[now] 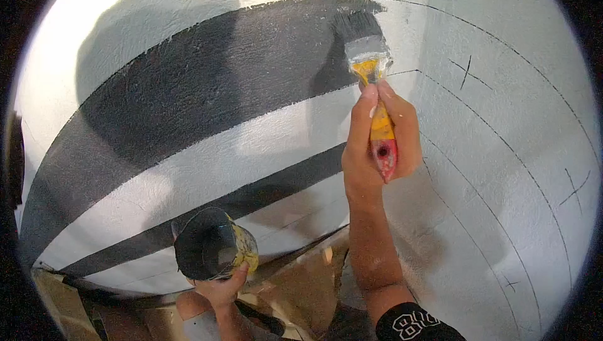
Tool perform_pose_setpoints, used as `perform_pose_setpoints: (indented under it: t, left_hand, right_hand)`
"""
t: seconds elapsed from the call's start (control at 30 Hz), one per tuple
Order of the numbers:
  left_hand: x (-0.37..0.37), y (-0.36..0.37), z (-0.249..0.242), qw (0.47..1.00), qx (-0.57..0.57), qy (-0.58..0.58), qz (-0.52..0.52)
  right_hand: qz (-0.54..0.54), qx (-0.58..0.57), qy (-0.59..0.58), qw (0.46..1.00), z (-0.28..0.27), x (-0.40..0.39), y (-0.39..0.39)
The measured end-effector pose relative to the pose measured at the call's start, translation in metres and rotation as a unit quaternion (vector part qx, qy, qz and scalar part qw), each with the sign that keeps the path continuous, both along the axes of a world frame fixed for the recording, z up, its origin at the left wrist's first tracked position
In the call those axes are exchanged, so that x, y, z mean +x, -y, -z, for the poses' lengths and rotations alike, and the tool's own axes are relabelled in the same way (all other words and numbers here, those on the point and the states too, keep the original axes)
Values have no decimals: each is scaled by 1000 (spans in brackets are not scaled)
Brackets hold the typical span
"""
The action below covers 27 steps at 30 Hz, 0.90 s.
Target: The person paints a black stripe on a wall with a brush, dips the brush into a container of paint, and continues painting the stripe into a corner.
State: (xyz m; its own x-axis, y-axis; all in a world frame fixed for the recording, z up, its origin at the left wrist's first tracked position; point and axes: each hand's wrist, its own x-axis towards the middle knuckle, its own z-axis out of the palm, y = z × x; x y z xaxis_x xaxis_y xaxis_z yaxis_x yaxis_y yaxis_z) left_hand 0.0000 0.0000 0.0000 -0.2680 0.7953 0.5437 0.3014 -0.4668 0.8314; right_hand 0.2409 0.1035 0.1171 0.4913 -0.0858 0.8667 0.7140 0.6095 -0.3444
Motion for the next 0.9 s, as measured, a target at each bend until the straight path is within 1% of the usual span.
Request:
perform_pose_setpoints:
  t: [0.07,0.1,0.17,0.2,0.27,0.3,0.37,0.4,0.47,0.5,0.57,0.6,0.67,0.7,0.73,0.77,0.8,0.83,0.87,0.9]
  left_hand:
    - [2,1,-1,1000,3,-2,-6]
    - [-2,2,-3,1000,2,-5,-5]
    - [-5,2,-3,999,4,-51,-13]
    - [-5,1,-2,999,6,-53,-13]
    - [-5,0,2,998,38,-43,-12]
    - [-5,1,3,998,38,-43,-11]
    - [-6,3,6,999,-8,-46,-27]
    - [-4,2,4,999,-8,-46,-26]
    - [0,1,0,1000,0,-6,-13]
    - [-1,0,2,1000,0,-7,-12]
    - [-6,-1,11,999,11,-33,1]
    - [-10,0,14,999,11,-33,1]
    - [-18,2,19,978,6,-196,-75]
    - [-13,2,16,978,5,-195,-74]
    - [-5,2,9,994,8,-97,-41]
    - [0,1,3,1000,14,2,-8]
    - [1,1,1,1000,15,3,-7]
    - [2,1,-1,999,28,20,3]
    - [2,2,-1,998,41,37,12]
    - [1,3,1,998,41,37,13]
  right_hand:
    - [-41,12,-9,999,-2,-1,0]
    - [-41,11,-11,999,-3,-4,1]
    - [-56,-6,51,997,-3,-8,0]
    - [-57,-4,50,997,-4,-11,0]
    - [-147,25,-3,989,-8,-14,3]
    - [-146,25,-4,989,-10,-13,4]
    - [-207,71,-93,971,-12,-12,6]
    - [-207,71,-93,971,-12,-10,5]
    - [-199,75,-145,966,-13,-3,4]
    - [-199,75,-146,966,-12,2,2]
    - [-152,43,-158,975,-8,18,-4]
    - [-119,48,-147,981,-9,24,-4]
    - [-135,51,-160,977,-8,27,1]
    - [-151,54,-174,972,-8,27,5]
    - [-148,52,-175,972,-4,26,6]
    - [-132,50,-152,978,1,24,6]
    - [-116,48,-129,984,4,23,6]
    - [-116,48,-129,984,6,24,10]
    - [-37,3,-62,997,7,25,15]
    - [42,-42,6,998,7,26,18]
